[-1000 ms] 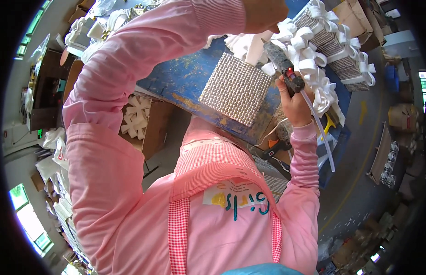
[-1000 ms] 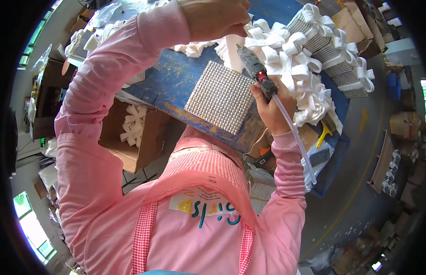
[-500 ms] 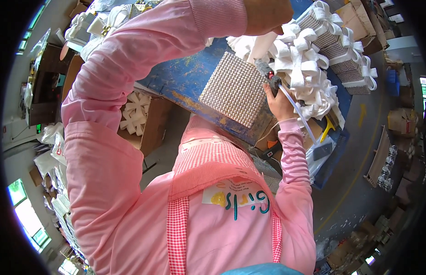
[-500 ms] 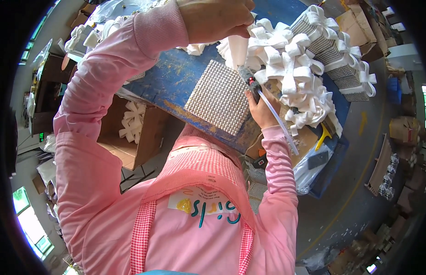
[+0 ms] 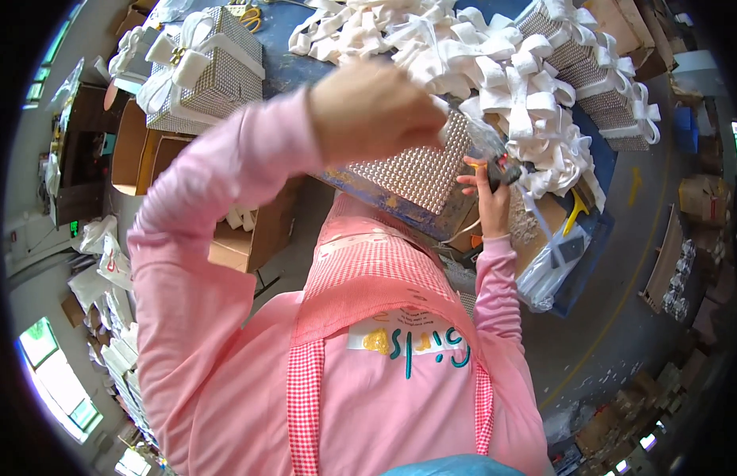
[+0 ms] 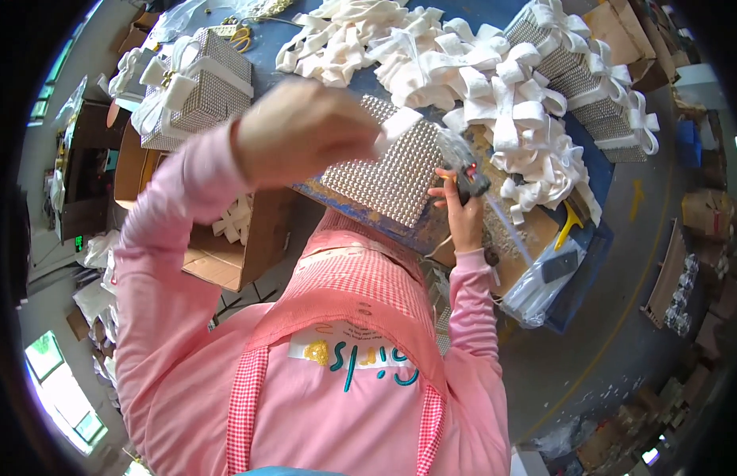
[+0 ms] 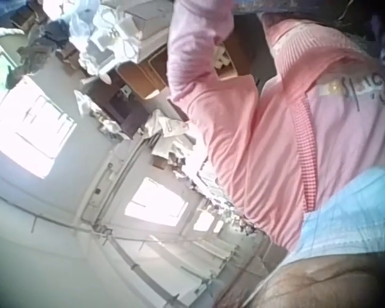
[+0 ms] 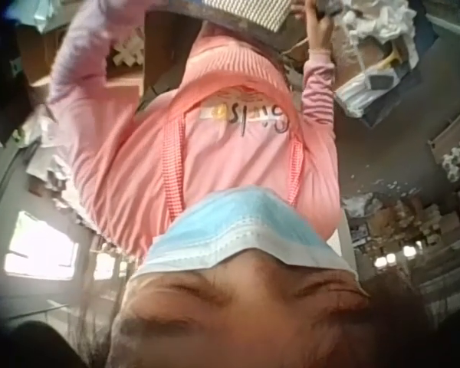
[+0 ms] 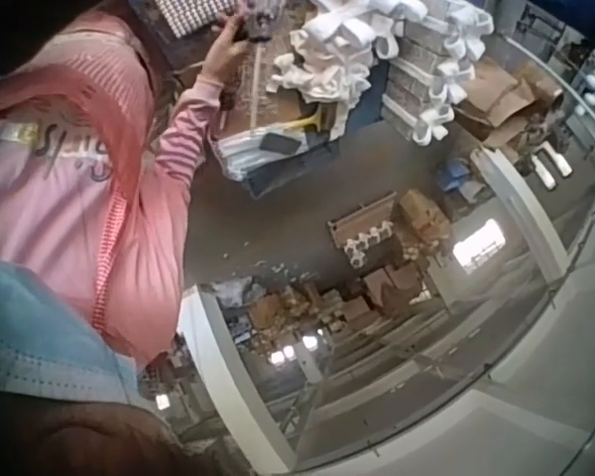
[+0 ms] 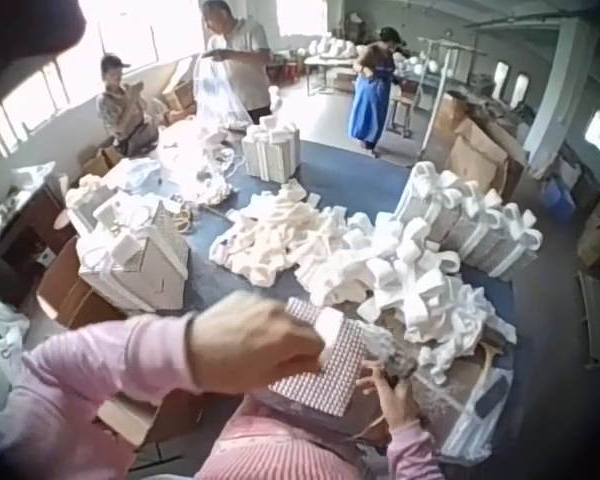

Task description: Apply glue and attach decorative foam bows and gold ornaments to gift boxes using a hot glue gun.

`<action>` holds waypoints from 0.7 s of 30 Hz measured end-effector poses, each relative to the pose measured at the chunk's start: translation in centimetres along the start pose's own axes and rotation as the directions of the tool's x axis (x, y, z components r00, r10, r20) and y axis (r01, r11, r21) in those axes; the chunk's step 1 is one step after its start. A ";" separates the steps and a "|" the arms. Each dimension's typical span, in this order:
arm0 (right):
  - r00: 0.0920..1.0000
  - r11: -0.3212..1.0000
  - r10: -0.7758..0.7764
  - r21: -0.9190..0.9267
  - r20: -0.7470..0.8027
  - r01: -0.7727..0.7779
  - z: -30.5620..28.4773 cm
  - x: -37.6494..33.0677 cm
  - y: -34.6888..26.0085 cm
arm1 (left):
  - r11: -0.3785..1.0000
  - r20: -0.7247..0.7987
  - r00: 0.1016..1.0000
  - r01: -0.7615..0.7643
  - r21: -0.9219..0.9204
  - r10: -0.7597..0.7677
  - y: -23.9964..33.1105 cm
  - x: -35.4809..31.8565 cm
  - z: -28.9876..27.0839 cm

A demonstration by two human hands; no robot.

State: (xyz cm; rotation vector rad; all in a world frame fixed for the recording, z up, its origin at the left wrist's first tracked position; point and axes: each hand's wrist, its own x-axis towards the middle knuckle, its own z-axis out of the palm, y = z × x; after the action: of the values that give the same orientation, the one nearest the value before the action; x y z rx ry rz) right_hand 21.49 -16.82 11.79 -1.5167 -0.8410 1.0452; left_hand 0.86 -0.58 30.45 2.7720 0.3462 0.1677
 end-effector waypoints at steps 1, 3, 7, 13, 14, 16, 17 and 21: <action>0.997 1.000 0.003 0.002 -0.071 -0.003 0.2 -0.8 1.2 | 0.995 0.064 0.998 0.019 -0.095 -0.013 0.5 -1.4 1.3; 0.981 1.000 -0.002 0.019 -0.192 0.006 1.3 -2.1 3.2 | 0.979 0.193 0.981 0.054 -0.194 -0.015 1.6 -4.0 4.2; 0.937 0.952 -0.187 -0.291 -0.296 0.099 3.4 -2.6 6.4 | 0.943 0.299 0.947 0.199 -0.267 -0.115 2.5 -7.1 10.0; 0.901 0.977 -0.179 -0.179 -0.395 0.115 4.9 -2.4 4.9 | 0.945 0.283 0.944 0.239 -0.224 -0.171 1.8 -8.8 17.7; 0.897 0.964 -0.197 -0.244 -0.396 0.104 4.8 -2.7 5.0 | 0.945 0.274 0.945 0.244 -0.217 -0.181 1.5 -8.9 19.0; 0.855 0.880 -0.368 -0.433 -0.366 0.193 4.1 -2.4 7.1 | 0.974 0.214 0.962 0.197 -0.115 -0.170 1.0 -8.9 20.9; 0.863 0.903 -0.327 -0.396 -0.386 0.165 4.3 -2.2 7.2 | 0.968 0.182 0.967 0.204 -0.144 -0.177 0.3 -9.3 22.4; 0.874 0.967 -0.205 -0.228 -0.440 0.112 4.8 -2.4 7.7 | 0.996 0.378 0.925 0.070 -0.047 -0.047 -0.3 -8.4 19.9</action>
State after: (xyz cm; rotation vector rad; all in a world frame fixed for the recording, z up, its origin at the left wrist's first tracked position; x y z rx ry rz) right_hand 16.04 -18.76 4.46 -1.7352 -0.7268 0.4536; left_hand -4.12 -8.82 11.14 2.6517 0.3156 -0.3616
